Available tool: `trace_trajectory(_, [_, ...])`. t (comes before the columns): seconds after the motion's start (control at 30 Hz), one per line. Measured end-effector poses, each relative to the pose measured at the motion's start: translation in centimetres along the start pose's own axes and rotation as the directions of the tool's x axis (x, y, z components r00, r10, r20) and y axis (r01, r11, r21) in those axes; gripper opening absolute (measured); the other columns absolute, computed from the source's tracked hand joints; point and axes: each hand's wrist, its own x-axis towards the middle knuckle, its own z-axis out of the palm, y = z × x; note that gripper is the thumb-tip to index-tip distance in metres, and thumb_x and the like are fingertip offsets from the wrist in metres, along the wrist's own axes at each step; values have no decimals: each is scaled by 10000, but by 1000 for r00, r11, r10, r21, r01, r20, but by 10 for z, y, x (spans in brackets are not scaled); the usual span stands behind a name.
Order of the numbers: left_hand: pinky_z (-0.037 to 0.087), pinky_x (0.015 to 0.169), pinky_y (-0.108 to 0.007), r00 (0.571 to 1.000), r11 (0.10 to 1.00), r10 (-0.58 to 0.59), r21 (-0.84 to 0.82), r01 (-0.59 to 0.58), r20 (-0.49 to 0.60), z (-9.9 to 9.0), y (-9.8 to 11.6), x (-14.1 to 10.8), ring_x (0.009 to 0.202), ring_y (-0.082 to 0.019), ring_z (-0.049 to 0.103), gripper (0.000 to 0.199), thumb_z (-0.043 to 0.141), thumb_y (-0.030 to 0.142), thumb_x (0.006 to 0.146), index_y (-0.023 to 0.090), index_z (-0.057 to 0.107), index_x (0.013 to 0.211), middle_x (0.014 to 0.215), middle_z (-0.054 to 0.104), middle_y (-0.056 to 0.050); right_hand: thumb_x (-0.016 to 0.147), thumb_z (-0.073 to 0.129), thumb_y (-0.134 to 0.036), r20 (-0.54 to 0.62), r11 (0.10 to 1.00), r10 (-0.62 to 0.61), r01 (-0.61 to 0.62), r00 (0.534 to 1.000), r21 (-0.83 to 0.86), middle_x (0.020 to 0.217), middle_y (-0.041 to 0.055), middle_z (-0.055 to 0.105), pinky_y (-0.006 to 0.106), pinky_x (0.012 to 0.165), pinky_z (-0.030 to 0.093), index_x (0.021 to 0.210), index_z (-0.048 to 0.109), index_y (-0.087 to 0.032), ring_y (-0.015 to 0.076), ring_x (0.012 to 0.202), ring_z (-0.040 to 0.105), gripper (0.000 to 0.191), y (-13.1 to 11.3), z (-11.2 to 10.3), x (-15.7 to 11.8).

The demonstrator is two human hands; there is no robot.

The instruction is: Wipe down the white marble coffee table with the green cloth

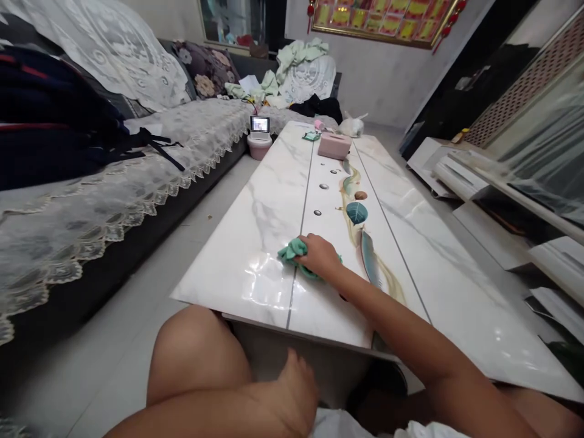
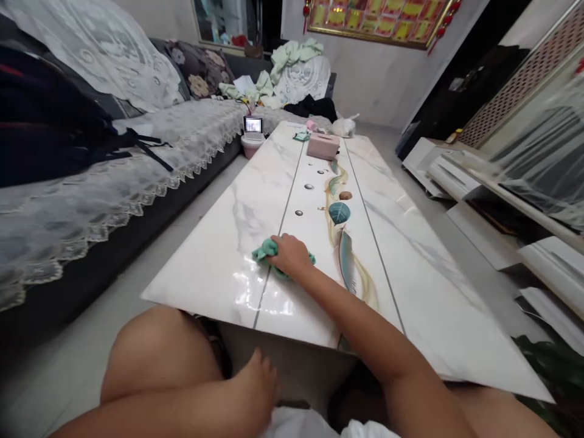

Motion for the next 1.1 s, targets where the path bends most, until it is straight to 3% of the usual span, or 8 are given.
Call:
trace_trajectory(0.13, [490, 954, -646, 995, 999, 23, -43, -19, 100, 4, 2, 3, 1005, -417, 704, 352, 718, 204, 793, 163, 772, 1139, 1066, 759, -216, 873, 599, -477, 15, 999, 6, -6, 1000, 46, 1039, 63, 683, 269, 636, 345, 1110, 681, -245, 220, 927, 612, 341, -10, 4, 54])
trace_trajectory(0.3, [468, 1005, -573, 988, 997, -2, -80, 15, 155, 0, -5, -1, 1044, -368, 702, 318, 561, 204, 924, 151, 760, 1166, 1128, 748, -195, 891, 583, -495, -128, 999, -10, 15, 992, 35, 1102, 107, 678, 288, 731, 402, 1178, 666, -236, 248, 1003, 614, 395, -25, 15, 116])
trace_trajectory(0.4, [442, 1049, -550, 981, 994, -16, -99, 36, 194, -10, -11, -4, 1132, -358, 673, 355, 483, 232, 987, 126, 727, 1223, 1213, 720, -189, 914, 562, -461, -176, 994, 99, -89, 979, 64, 1145, 134, 671, 291, 772, 409, 1226, 645, -204, 251, 1043, 611, 413, -9, 14, 145])
trace_trajectory(0.53, [410, 1092, -547, 965, 993, -20, -106, 49, 261, -26, -16, -7, 1211, -349, 633, 398, 416, 233, 1023, 115, 668, 1307, 1271, 696, -184, 946, 522, -387, -188, 961, 276, -267, 943, 73, 1160, 173, 662, 297, 804, 389, 1232, 639, -132, 249, 1081, 604, 401, 30, 7, 166])
trace_trajectory(0.7, [403, 1098, -559, 946, 995, -7, -87, 37, 324, -29, -14, -5, 1228, -359, 620, 401, 462, 189, 974, 111, 662, 1312, 1330, 661, -182, 952, 507, -394, -185, 935, 355, -347, 916, 76, 1092, 192, 676, 313, 756, 401, 1218, 644, -123, 255, 1003, 639, 404, 65, 2, 152])
trace_trajectory(0.87, [394, 1094, -567, 948, 999, -24, -22, 33, 318, -21, -10, 1, 1232, -398, 599, 469, 620, 265, 878, 150, 660, 1331, 1335, 656, -203, 908, 584, -410, -176, 941, 337, -338, 925, 27, 1067, 154, 678, 313, 739, 423, 1195, 659, -183, 271, 986, 639, 374, 75, 4, 108])
trace_trajectory(1.0, [426, 1036, -637, 964, 998, -54, -5, 58, 260, -6, -8, 8, 1145, -450, 634, 510, 731, 301, 784, 121, 708, 1260, 1241, 694, -251, 928, 550, -397, -163, 943, 325, -332, 932, -20, 1096, 162, 662, 303, 715, 381, 1229, 650, -166, 261, 996, 639, 392, 78, 2, 62])
trace_trajectory(1.1, [474, 984, -614, 989, 996, -67, -43, 73, 128, 12, -7, 14, 1029, -432, 683, 506, 832, 331, 658, 162, 780, 1132, 1085, 756, -224, 904, 582, -396, -150, 945, 308, -320, 940, -67, 1074, 149, 662, 310, 687, 368, 1212, 658, -180, 279, 960, 635, 384, 77, 1, 27])
